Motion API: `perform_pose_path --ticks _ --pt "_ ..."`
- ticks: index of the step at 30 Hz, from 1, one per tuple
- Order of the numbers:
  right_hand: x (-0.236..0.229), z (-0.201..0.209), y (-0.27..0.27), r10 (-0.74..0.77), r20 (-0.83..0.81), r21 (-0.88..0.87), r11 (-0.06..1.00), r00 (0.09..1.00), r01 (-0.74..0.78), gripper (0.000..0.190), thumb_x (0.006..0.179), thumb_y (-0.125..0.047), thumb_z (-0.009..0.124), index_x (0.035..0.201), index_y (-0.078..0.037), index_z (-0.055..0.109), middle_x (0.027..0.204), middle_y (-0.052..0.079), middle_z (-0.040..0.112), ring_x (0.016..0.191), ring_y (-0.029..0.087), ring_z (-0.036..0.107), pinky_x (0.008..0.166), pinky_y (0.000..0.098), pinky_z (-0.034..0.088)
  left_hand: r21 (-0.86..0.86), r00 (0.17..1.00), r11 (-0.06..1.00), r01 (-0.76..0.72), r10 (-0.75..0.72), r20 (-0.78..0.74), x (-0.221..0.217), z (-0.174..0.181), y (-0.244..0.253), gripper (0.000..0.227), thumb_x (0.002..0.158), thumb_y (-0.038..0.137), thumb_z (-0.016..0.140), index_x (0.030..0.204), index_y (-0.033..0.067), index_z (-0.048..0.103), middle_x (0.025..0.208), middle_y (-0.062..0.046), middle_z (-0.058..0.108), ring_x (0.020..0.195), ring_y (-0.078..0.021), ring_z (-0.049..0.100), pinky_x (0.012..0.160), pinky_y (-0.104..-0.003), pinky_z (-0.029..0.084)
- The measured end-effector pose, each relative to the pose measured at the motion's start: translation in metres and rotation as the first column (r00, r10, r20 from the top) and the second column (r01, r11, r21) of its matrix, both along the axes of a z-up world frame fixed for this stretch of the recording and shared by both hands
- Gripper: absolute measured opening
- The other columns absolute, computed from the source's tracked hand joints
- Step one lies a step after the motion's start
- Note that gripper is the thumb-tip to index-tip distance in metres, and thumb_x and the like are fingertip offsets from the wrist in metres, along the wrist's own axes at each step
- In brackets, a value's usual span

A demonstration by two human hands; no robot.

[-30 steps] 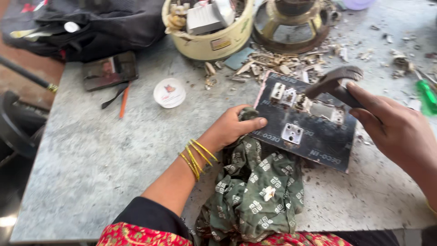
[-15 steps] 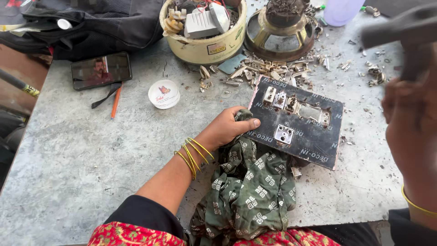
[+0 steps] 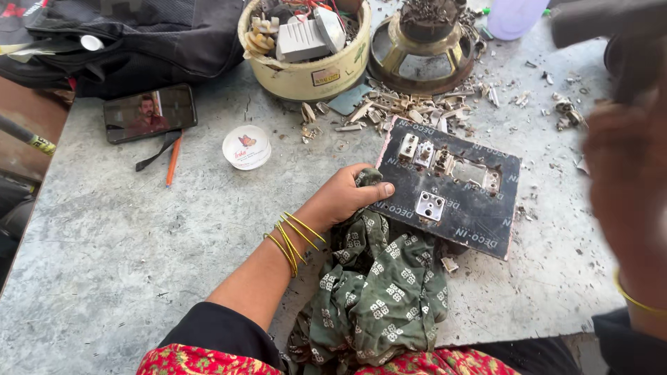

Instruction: The person uses a hammer to break apart a plastic electrical switchboard, removing the internal metal components. They then use a screwdriver to pry and separate smaller plastic pieces from the metal parts on a workbench.

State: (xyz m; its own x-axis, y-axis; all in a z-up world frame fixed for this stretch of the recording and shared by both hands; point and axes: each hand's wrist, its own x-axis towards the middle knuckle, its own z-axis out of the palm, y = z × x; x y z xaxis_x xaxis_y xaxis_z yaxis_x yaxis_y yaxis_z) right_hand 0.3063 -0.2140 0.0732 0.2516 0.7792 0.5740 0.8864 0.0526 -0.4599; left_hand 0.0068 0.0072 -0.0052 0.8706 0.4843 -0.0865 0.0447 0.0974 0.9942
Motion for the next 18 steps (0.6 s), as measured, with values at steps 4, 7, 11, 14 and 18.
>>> perform_pose_path --ticks 4,7,11,14,18 --pt "-0.035 0.01 0.01 -0.07 0.169 -0.663 0.73 0.983 0.166 0.034 0.105 -0.016 0.062 0.138 -0.02 0.064 0.087 0.006 0.074 0.062 0.017 0.065 0.061 0.0315 0.056 -0.08 0.999 0.997 -0.013 0.016 0.039 0.0 0.007 -0.002 0.037 0.087 0.029 0.08 0.107 -0.0002 0.068 0.091 -0.001 0.071 0.08 -0.0089 0.062 0.072 -0.027 0.053" --pt "-0.045 0.041 0.002 -0.097 0.23 -0.541 0.814 0.968 0.21 0.025 0.103 -0.019 0.062 0.126 -0.017 0.071 0.082 0.007 0.075 0.056 0.018 0.065 0.055 0.0336 0.055 0.041 0.997 0.999 -0.024 0.026 -0.069 -0.004 0.009 -0.001 0.036 0.086 0.029 0.079 0.108 0.0028 0.068 0.089 0.001 0.07 0.079 -0.0076 0.063 0.072 -0.026 0.054" --pt "-0.045 0.066 -0.003 -0.024 0.036 -0.07 0.997 0.999 0.026 0.03 0.104 -0.022 0.058 0.133 -0.018 0.067 0.081 0.007 0.073 0.057 0.017 0.065 0.057 0.0345 0.056 -0.055 1.0 0.998 0.017 -0.017 0.012 -0.001 0.001 0.0 0.037 0.086 0.029 0.08 0.106 0.0 0.068 0.09 0.0 0.07 0.079 -0.0092 0.063 0.072 -0.027 0.053" --pt "-0.062 0.058 0.014 -0.041 0.068 -0.285 0.957 0.997 0.059 0.034 0.105 -0.025 0.055 0.137 -0.018 0.064 0.081 0.007 0.072 0.058 0.017 0.065 0.058 0.0352 0.057 0.018 1.0 1.0 0.0 0.0 -0.017 -0.001 0.0 0.0 0.036 0.088 0.03 0.08 0.106 0.0002 0.07 0.088 -0.001 0.068 0.078 -0.0093 0.059 0.07 -0.027 0.051" --pt "-0.083 0.067 0.016 -0.129 0.244 -0.744 0.61 0.961 0.271 0.039 0.107 -0.028 0.052 0.144 -0.019 0.059 0.08 0.007 0.07 0.059 0.017 0.065 0.06 0.0361 0.058 0.02 1.0 1.0 -0.019 0.02 -0.023 -0.002 0.008 -0.001 0.033 0.087 0.027 0.079 0.106 0.0022 0.069 0.088 0.001 0.069 0.078 -0.0079 0.061 0.07 -0.026 0.052"
